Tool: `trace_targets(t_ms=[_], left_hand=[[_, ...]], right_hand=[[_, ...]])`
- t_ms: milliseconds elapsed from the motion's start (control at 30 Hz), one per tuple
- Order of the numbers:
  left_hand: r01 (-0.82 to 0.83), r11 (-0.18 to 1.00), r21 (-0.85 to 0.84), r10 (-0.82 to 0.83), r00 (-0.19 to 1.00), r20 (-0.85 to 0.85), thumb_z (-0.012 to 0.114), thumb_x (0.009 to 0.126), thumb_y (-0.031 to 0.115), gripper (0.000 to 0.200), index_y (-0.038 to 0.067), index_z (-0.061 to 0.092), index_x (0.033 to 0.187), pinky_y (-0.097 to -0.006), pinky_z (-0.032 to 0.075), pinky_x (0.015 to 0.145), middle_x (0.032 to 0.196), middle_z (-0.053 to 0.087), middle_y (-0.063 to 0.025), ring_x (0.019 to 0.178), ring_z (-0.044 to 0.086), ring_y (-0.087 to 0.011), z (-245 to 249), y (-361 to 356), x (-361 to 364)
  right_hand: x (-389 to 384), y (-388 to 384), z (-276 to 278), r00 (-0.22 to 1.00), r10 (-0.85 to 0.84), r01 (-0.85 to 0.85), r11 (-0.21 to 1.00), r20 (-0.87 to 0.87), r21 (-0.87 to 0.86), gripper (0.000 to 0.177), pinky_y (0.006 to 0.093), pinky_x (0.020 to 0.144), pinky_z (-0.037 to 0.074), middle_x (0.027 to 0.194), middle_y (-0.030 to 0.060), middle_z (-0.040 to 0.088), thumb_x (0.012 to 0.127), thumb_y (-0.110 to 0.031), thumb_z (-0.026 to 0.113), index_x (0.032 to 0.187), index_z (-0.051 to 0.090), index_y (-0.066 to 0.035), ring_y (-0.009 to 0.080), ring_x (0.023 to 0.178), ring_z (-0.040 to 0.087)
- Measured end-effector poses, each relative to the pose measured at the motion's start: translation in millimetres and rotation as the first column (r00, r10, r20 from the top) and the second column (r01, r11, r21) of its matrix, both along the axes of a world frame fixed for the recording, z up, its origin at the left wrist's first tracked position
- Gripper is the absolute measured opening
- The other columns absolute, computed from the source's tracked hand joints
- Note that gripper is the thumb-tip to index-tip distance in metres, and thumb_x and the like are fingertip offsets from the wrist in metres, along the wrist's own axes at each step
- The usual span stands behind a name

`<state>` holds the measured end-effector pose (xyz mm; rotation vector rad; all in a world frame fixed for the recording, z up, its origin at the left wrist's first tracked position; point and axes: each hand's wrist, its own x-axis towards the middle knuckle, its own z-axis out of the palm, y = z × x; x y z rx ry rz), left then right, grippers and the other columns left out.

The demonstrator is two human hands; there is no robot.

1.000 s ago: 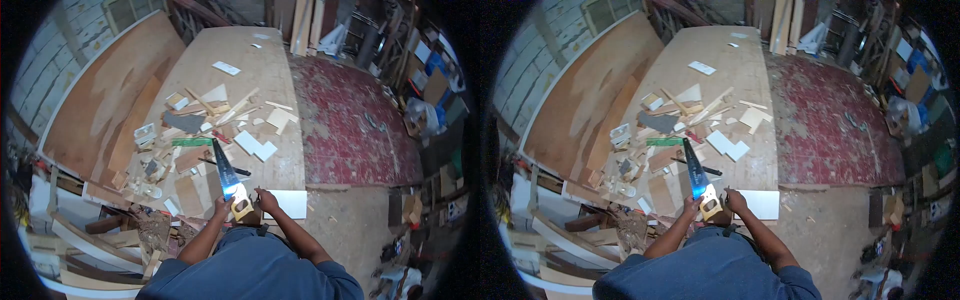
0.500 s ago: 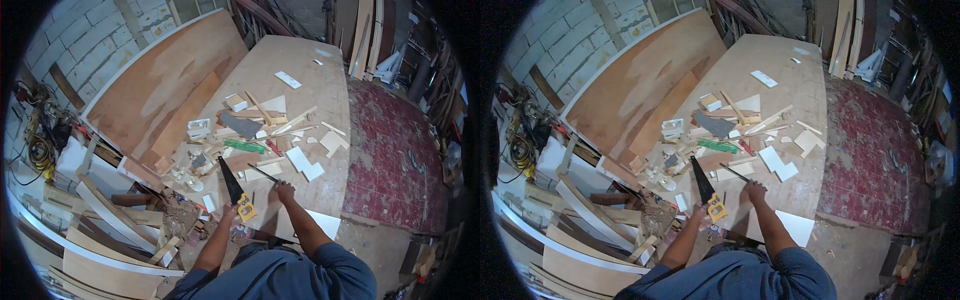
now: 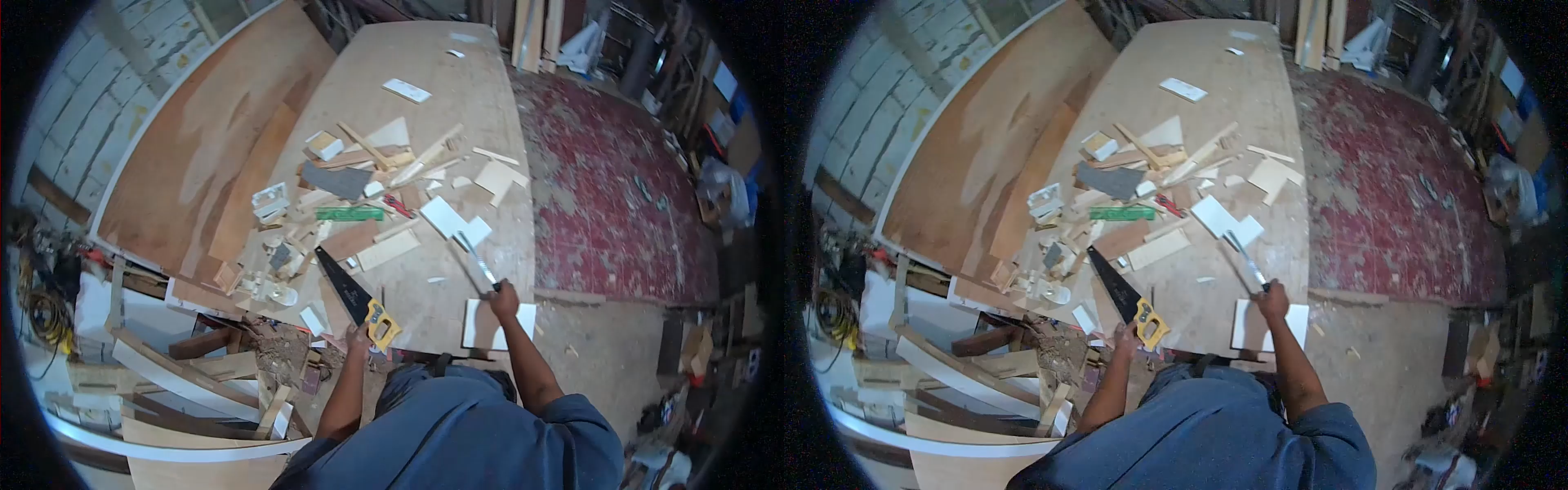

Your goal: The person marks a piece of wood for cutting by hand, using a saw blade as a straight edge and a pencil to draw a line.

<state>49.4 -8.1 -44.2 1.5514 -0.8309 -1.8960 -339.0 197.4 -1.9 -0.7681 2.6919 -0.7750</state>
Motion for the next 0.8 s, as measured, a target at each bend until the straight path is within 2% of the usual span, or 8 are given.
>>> trace_targets(t_ms=[133, 433, 567, 633, 700, 733, 767, 800], left_hand=[[0.009, 0.981, 0.195, 0.051, 0.952, -0.302, 0.062, 0.091, 0.043, 0.038, 0.014, 0.050, 0.113, -0.0536, 0.041, 0.099, 0.118, 0.058, -0.0071, 0.122, 0.050, -0.0301, -14, 1, -13], [-0.031, 0.963, 0.267, 0.124, 0.933, -0.337, 0.065, 0.087, 0.049, 0.066, 0.011, 0.040, 0.135, -0.0608, 0.032, 0.111, 0.136, 0.036, -0.0124, 0.130, 0.038, -0.0350, 5, 24, -97], [-0.209, 0.958, 0.198, 0.249, 0.947, -0.202, 0.071, 0.084, 0.043, 0.084, 0.002, 0.031, 0.145, -0.0489, 0.039, 0.112, 0.151, 0.035, -0.0180, 0.138, 0.037, -0.0339, 12, 51, -132], [-0.198, 0.980, 0.018, 0.168, 0.876, 0.452, 0.072, 0.084, 0.036, 0.080, -0.001, 0.033, 0.144, -0.0454, 0.042, 0.109, 0.141, 0.047, -0.0202, 0.133, 0.044, -0.0347, 50, 84, -158], [-0.054, 0.994, -0.098, 0.106, 0.742, 0.662, 0.074, 0.082, 0.031, 0.079, 0.000, 0.035, 0.143, -0.0464, 0.044, 0.105, 0.136, 0.051, -0.0216, 0.130, 0.046, -0.0372, 39, 110, -168], [0.391, 0.806, -0.445, 0.103, 0.648, 0.755, 0.075, 0.081, 0.030, 0.080, 0.001, 0.035, 0.143, -0.0469, 0.044, 0.104, 0.135, 0.051, -0.0226, 0.130, 0.046, -0.0367, 8, 120, -165], [0.741, 0.343, -0.577, 0.177, 0.553, 0.814, 0.075, 0.080, 0.028, 0.080, 0.001, 0.034, 0.143, -0.0475, 0.044, 0.104, 0.134, 0.050, -0.0237, 0.130, 0.046, -0.0363, -10, 128, -170], [0.826, 0.287, -0.485, -0.065, 0.522, 0.850, 0.076, 0.078, 0.030, 0.085, 0.001, 0.032, 0.145, -0.0487, 0.043, 0.104, 0.133, 0.050, -0.0250, 0.129, 0.046, -0.0377, 9, 142, -184]], right_hand=[[-20, 126, -16, 0.960, -0.278, 0.279, 0.959, -0.016, 0.045, 0.044, 0.0517, 0.077, 0.052, 0.099, 0.0190, 0.063, 0.077, -0.033, 0.078, 0.103, 0.057, -0.005, 0.0414, 0.091, 0.063], [-15, 208, -39, 0.914, -0.272, 0.284, 0.959, 0.301, 0.004, 0.069, 0.0415, 0.082, 0.054, 0.097, 0.0192, 0.072, 0.062, -0.057, 0.087, 0.098, 0.071, -0.001, 0.0329, 0.093, 0.070], [-26, 183, -43, 0.875, -0.229, 0.252, 0.968, 0.426, 0.003, 0.057, 0.0403, 0.077, 0.054, 0.092, 0.0175, 0.072, 0.063, -0.046, 0.088, 0.094, 0.070, -0.002, 0.0307, 0.084, 0.069], [-26, 181, -36, 0.864, -0.237, 0.251, 0.968, 0.444, 0.029, 0.057, 0.0408, 0.081, 0.054, 0.097, 0.0189, 0.071, 0.065, -0.044, 0.087, 0.097, 0.069, -0.002, 0.0323, 0.091, 0.069], [-32, 180, -32, 0.855, -0.237, 0.244, 0.969, 0.462, 0.046, 0.057, 0.0413, 0.084, 0.054, 0.103, 0.0203, 0.071, 0.067, -0.043, 0.087, 0.101, 0.068, -0.001, 0.0339, 0.097, 0.069], [-32, 181, -36, 0.862, -0.240, 0.243, 0.969, 0.447, 0.053, 0.054, 0.0413, 0.082, 0.054, 0.099, 0.0197, 0.071, 0.067, -0.042, 0.085, 0.099, 0.068, -0.002, 0.0330, 0.093, 0.069], [-34, 181, -38, 0.869, -0.244, 0.243, 0.968, 0.431, 0.059, 0.051, 0.0413, 0.080, 0.053, 0.095, 0.0191, 0.071, 0.066, -0.041, 0.084, 0.096, 0.068, -0.003, 0.0321, 0.089, 0.069], [-34, 183, -37, 0.897, -0.225, 0.216, 0.974, 0.380, 0.067, 0.050, 0.0401, 0.074, 0.055, 0.090, 0.0183, 0.071, 0.068, -0.038, 0.083, 0.099, 0.067, -0.002, 0.0292, 0.081, 0.069]])
